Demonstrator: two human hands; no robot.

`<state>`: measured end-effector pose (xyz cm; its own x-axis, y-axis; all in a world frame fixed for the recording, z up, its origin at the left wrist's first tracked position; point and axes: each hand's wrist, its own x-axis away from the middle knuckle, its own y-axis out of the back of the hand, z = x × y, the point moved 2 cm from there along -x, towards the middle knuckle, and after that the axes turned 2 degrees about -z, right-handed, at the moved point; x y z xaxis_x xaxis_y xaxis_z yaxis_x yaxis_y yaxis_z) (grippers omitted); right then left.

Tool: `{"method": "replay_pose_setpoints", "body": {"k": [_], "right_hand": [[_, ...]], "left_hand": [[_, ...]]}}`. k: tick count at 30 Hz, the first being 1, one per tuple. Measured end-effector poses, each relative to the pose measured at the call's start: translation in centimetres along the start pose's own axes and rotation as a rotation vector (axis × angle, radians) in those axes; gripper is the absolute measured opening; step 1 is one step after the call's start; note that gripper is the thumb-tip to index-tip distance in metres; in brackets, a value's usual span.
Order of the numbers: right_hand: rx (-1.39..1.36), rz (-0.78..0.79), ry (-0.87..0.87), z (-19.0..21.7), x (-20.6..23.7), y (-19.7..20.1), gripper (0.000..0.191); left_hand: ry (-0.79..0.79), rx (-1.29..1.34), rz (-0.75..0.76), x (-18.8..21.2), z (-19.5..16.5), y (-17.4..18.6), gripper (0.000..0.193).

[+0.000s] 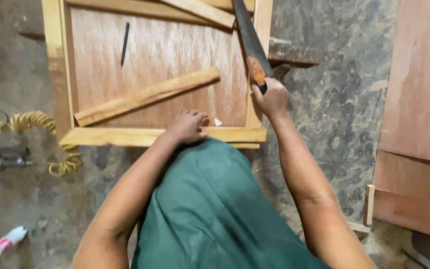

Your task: The person holds a wooden strip against a wooden frame and saws through it with a hand saw, steadying the wood with one hand while moving the saw with the other. They reposition the strip on the frame and continue sawing, with cut pieces and scrap wood scattered on the floor around them.

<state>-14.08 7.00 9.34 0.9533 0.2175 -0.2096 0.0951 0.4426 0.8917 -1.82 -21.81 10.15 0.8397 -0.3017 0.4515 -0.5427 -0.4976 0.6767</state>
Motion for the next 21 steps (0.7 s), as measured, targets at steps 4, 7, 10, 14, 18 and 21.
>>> {"method": "replay_pose_setpoints", "body": {"k": [4, 7, 10, 14, 18, 21], "right_hand": [[-0.077, 0.084, 0.066, 0.2, 1.2, -0.4, 0.040], [-0.144, 0.049, 0.041, 0.7, 2.2, -0.7, 0.040], [-0.161, -0.007, 0.012, 1.5, 3.1, -0.5, 0.037], [-0.230, -0.091, -0.017, 3.7, 4.8, 1.0, 0.033], [-0.227, 0.047, 0.206, 8.2, 6.4, 2.2, 0.043], [-0.172, 0.113, 0.333, 12.0, 6.6, 1.9, 0.070]], "left_hand": [[0.049, -0.081, 0.116, 1.0, 0.8, -2.1, 0.069], [0.047, -0.112, 0.030, 1.5, 1.4, -3.0, 0.071], [0.028, -0.053, -0.027, 1.9, 1.7, -3.7, 0.070], [0.073, -0.063, -0.039, 2.4, 2.7, -2.0, 0.076], [0.187, 0.019, -0.062, 4.1, 5.1, 2.2, 0.078], [0.277, 0.051, -0.071, 6.1, 7.7, 4.9, 0.079]]}}
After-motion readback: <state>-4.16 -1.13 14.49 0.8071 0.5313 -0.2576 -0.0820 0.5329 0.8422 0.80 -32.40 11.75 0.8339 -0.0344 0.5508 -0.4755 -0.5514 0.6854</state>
